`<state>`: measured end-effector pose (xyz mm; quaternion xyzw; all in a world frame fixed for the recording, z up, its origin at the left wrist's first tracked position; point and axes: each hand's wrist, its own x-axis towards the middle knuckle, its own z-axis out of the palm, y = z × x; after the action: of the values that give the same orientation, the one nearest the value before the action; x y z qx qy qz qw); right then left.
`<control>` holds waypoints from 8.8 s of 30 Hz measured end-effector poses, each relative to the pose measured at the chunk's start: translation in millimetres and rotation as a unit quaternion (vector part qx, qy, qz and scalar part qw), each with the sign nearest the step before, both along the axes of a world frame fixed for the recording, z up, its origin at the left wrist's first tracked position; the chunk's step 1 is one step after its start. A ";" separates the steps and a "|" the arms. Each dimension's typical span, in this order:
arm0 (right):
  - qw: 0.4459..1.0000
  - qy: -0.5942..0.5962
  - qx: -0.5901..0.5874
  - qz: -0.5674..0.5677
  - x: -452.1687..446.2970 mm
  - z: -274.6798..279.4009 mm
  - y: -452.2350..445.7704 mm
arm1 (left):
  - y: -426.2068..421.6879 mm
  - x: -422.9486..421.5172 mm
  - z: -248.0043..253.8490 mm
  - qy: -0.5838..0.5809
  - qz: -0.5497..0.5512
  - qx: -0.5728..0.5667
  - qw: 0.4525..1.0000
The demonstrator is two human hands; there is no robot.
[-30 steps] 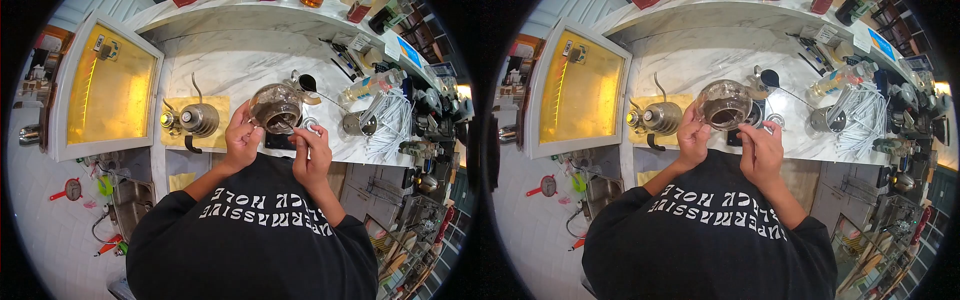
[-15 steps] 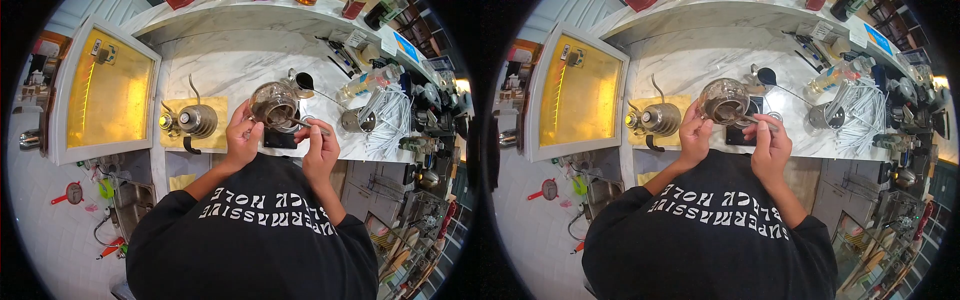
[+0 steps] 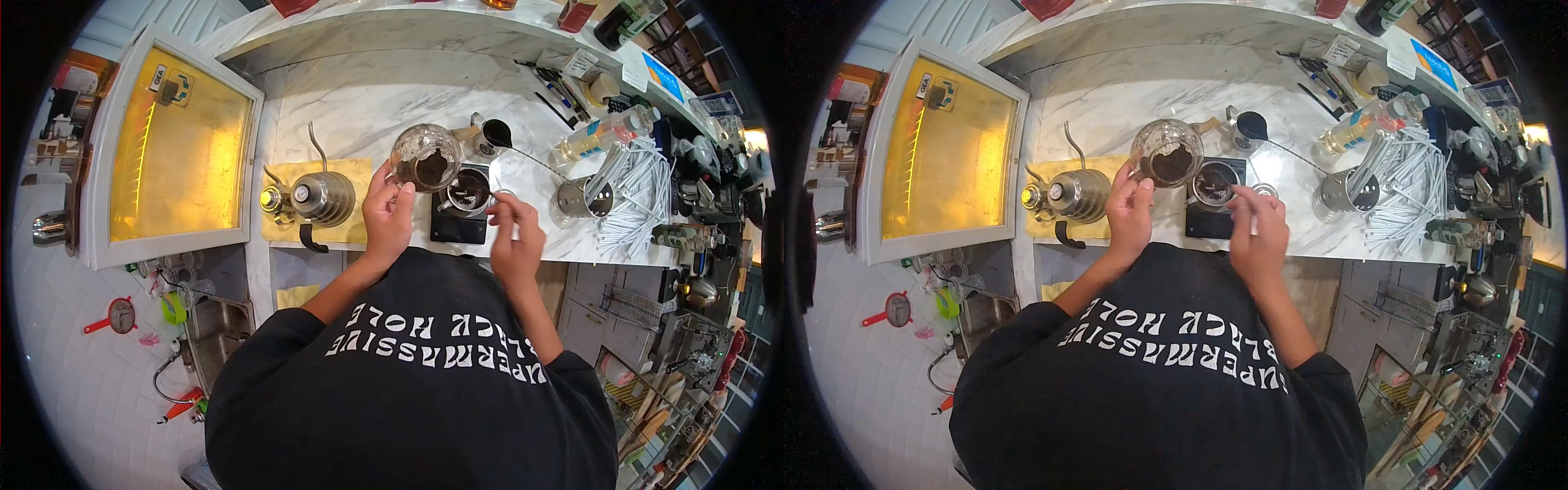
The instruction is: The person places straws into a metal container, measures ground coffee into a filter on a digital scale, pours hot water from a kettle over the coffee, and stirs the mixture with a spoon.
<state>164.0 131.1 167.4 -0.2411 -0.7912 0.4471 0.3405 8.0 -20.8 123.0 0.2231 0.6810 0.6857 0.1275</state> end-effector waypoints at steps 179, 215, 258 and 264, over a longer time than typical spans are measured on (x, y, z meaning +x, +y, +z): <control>0.943 -0.081 -0.322 0.004 109.8 -77.2 -39.4 | -172.7 122.4 -117.1 -0.047 0.130 -0.305 0.942; 0.968 -0.048 -0.223 0.101 -169.6 -48.6 -321.7 | -369.5 -41.0 -97.5 -0.064 0.269 -0.207 0.938; 0.881 -0.078 -0.460 0.084 -262.9 -75.5 -329.0 | -394.7 -17.2 -107.5 -0.096 0.316 -0.171 0.928; 0.883 -0.157 -0.385 0.215 -196.7 -76.2 -321.1 | -381.6 15.0 -90.0 -0.077 0.352 -0.167 0.918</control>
<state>-32.7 -190.1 91.3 -0.2440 -0.6319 0.7355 -0.0125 22.9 -402.4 33.0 -0.1084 0.8081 0.5779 -0.0347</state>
